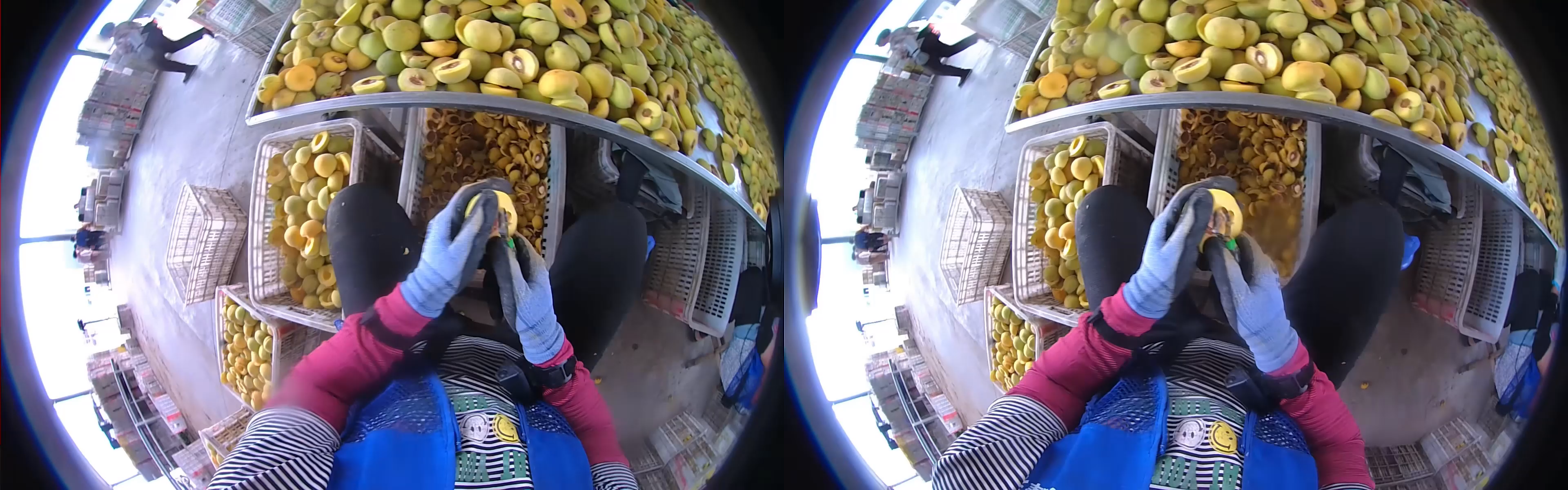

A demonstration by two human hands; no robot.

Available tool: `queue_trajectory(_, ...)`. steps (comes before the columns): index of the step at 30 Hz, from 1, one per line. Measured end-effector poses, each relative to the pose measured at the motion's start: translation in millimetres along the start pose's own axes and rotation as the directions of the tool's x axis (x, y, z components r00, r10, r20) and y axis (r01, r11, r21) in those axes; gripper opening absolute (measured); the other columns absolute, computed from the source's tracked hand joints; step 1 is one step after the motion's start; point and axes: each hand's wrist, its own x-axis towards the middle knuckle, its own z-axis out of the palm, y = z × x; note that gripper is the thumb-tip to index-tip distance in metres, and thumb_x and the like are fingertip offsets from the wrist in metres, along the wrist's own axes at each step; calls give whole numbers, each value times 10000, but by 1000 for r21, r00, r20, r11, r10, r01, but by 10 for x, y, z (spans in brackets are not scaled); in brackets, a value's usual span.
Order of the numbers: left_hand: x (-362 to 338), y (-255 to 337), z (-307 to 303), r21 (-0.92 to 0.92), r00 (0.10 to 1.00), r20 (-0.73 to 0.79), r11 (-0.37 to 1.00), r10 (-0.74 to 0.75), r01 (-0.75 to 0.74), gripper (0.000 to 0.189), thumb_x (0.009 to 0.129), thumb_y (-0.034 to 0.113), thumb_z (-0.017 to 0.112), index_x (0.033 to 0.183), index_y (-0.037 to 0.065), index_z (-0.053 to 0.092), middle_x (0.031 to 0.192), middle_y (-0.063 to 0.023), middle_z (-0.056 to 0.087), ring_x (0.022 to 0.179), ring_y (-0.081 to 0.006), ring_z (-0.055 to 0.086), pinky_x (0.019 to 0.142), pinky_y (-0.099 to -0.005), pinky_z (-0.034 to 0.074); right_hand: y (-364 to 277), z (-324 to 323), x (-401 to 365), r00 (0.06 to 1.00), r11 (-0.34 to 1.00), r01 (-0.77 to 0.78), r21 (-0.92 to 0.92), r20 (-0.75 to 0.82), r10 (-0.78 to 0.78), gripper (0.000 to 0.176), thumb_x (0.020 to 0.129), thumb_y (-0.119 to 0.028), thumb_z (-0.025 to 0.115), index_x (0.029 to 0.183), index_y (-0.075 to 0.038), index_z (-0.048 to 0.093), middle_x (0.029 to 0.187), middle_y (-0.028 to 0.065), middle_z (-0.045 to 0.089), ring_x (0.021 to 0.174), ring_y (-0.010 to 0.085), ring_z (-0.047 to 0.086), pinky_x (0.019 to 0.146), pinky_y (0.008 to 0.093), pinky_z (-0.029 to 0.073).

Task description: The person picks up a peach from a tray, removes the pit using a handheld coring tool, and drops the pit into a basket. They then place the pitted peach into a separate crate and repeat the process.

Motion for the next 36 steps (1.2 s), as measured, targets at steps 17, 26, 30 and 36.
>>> queue_trajectory(17,-137,53,-21,196,961,-194,968,195,-156,308,976,199,436,1149,-49,496,956,-77,589,884,-113,523,784,-247,445,-325,25,-25,926,756,320,-571,18,-378,252,864,-250,595,915,-21,503,669,185,574,621,362,596,516,410,453)
queue_trajectory(26,-221,87,221,299,920,-269,933,284,-200,312,967,271,442,1084,-7,523,950,-103,583,858,-140,550,752,-272,454,2,134,-54,873,850,459,-260,-45,-485,260,904,-185,498,1053,28,503,803,219,601,665,395,598,547,404,460)
queue_trajectory(30,-211,174,72,319,994,-97,948,55,-21,309,967,265,442,1072,-13,528,888,-86,592,859,-125,544,713,-271,454,-200,-42,-116,964,957,263,-126,84,-253,302,936,-247,493,1046,32,534,786,148,621,627,232,618,562,326,466)
queue_trajectory(36,88,106,-253,453,966,260,882,11,-132,291,911,125,510,1156,-32,529,1084,-132,595,984,-184,580,857,-291,462,-221,-49,-106,927,889,-341,305,268,264,392,940,-409,465,925,-27,554,640,39,554,464,92,493,410,232,375)
